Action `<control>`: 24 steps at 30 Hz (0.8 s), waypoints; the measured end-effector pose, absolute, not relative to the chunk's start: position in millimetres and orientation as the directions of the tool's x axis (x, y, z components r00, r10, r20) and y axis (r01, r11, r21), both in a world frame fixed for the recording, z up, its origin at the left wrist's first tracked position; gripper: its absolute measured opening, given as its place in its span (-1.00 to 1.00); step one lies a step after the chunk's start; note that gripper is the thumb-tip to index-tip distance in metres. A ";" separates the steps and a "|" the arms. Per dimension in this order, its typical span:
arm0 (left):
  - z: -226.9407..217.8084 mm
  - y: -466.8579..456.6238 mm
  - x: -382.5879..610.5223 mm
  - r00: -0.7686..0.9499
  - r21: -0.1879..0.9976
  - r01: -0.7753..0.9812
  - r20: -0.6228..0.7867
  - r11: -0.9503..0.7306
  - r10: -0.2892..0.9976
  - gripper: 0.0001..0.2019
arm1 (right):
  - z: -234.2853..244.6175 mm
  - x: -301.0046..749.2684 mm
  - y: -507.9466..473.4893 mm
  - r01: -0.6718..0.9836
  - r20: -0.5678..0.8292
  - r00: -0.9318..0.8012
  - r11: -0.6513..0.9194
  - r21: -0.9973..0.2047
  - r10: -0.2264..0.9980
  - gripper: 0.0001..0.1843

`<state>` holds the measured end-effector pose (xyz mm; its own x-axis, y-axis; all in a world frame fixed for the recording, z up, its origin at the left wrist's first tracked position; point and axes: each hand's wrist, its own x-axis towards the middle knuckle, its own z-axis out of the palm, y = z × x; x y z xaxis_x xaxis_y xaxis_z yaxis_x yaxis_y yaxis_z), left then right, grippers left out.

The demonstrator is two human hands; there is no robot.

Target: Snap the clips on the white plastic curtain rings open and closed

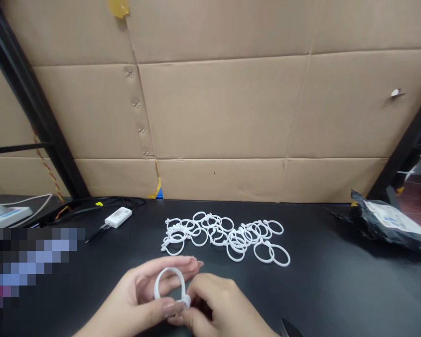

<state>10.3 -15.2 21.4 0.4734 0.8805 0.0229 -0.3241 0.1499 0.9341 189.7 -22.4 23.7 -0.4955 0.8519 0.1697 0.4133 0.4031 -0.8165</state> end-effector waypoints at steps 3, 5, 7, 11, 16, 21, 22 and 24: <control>20.2 -15.5 10.6 0.472 0.941 -0.320 0.058 0.110 0.880 -0.63 | 23.1 187.4 -22.3 0.377 0.109 -0.468 0.309 -0.873 0.877 -0.77; 18.3 -15.6 10.3 0.479 0.950 -0.306 0.095 0.064 0.873 -0.61 | 22.2 187.1 -21.5 0.382 0.080 -0.453 0.274 -0.883 0.888 -0.77; 17.0 -16.1 9.3 0.499 0.966 -0.259 0.111 0.025 0.860 -0.57 | 21.5 188.1 -20.5 0.408 0.108 -0.464 0.320 -0.855 0.879 -0.81; 17.8 -17.8 6.1 0.507 0.981 -0.143 0.185 -0.129 0.842 -0.52 | 21.6 191.8 -19.8 0.395 0.212 -0.567 0.489 -0.778 0.796 -0.79; 19.0 -15.7 3.9 0.559 0.981 -0.105 0.194 -0.163 0.806 -0.50 | 21.0 194.3 -20.5 0.435 0.210 -0.619 0.553 -0.711 0.757 -0.81; 20.2 -11.1 4.2 0.620 0.978 -0.110 0.209 -0.179 0.756 -0.49 | 20.1 193.6 -19.9 0.458 0.211 -0.651 0.598 -0.658 0.730 -0.78; 20.0 -10.7 3.9 0.623 0.974 -0.102 0.220 -0.201 0.751 -0.49 | 19.8 193.3 -19.9 0.462 0.215 -0.646 0.599 -0.654 0.732 -0.77; 17.9 -10.1 2.8 0.615 0.955 -0.057 0.263 -0.292 0.743 -0.49 | 18.9 192.6 -20.1 0.465 0.230 -0.635 0.602 -0.649 0.738 -0.76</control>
<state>2.8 -10.1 17.9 0.6153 0.7430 0.2635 -0.0568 -0.2916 0.9549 192.6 -20.1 18.9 -0.6345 0.7379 0.2300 0.4650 0.6022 -0.6490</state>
